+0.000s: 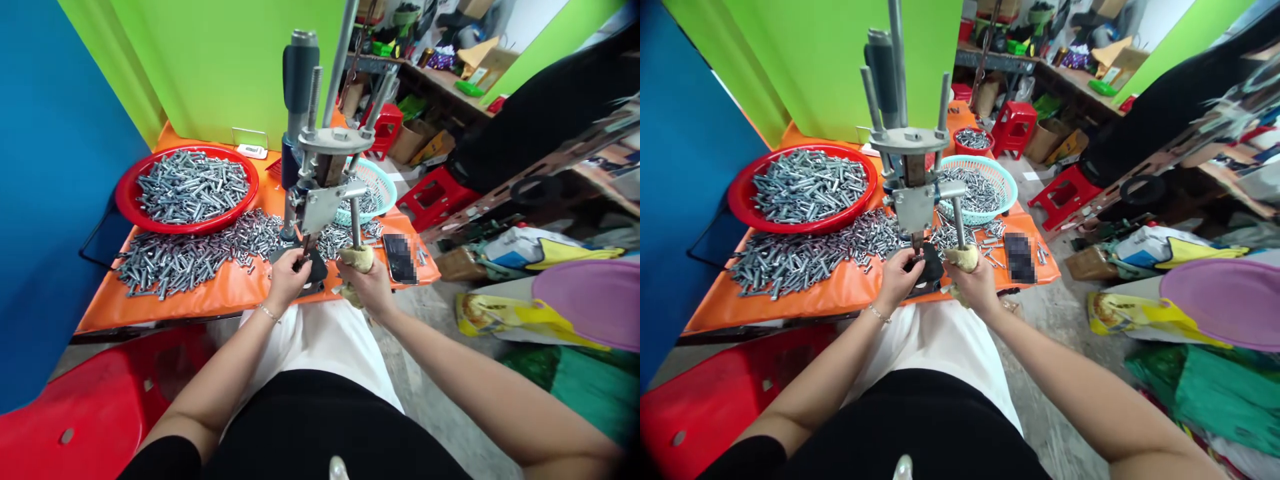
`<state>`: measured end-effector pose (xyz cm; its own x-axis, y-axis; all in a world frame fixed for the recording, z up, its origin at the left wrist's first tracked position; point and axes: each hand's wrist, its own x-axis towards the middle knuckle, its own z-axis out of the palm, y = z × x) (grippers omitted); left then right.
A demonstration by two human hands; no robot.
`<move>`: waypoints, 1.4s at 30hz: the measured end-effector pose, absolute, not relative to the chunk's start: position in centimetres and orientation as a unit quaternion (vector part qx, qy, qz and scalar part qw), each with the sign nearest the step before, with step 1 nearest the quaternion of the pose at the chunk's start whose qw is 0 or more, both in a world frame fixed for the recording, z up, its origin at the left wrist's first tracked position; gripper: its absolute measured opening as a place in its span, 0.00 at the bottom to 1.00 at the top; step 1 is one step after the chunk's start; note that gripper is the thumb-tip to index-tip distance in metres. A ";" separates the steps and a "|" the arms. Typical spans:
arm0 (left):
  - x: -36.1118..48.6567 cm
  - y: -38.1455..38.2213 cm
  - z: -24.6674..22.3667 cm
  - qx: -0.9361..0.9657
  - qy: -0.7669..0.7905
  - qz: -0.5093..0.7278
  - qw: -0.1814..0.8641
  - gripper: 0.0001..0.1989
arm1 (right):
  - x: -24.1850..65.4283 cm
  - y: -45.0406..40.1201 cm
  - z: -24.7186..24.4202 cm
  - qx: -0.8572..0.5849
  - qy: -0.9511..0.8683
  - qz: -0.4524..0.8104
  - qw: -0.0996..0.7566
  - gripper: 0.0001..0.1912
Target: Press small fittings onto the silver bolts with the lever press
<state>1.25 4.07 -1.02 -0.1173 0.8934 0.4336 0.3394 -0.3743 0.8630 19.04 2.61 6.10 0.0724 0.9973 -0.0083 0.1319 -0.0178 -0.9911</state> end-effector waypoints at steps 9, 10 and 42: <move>2.1 3.4 -1.4 0.575 0.527 0.556 0.288 0.12 | 18.0 5.1 1.8 -0.521 -0.553 0.361 0.541 0.18; 2.0 3.4 -1.4 0.572 0.529 0.554 0.293 0.13 | 18.1 5.1 1.6 -0.520 -0.560 0.362 0.534 0.18; -2.0 -4.0 6.4 0.267 0.371 0.516 0.724 0.15 | 19.6 2.7 4.5 -0.483 -0.487 0.564 0.459 0.31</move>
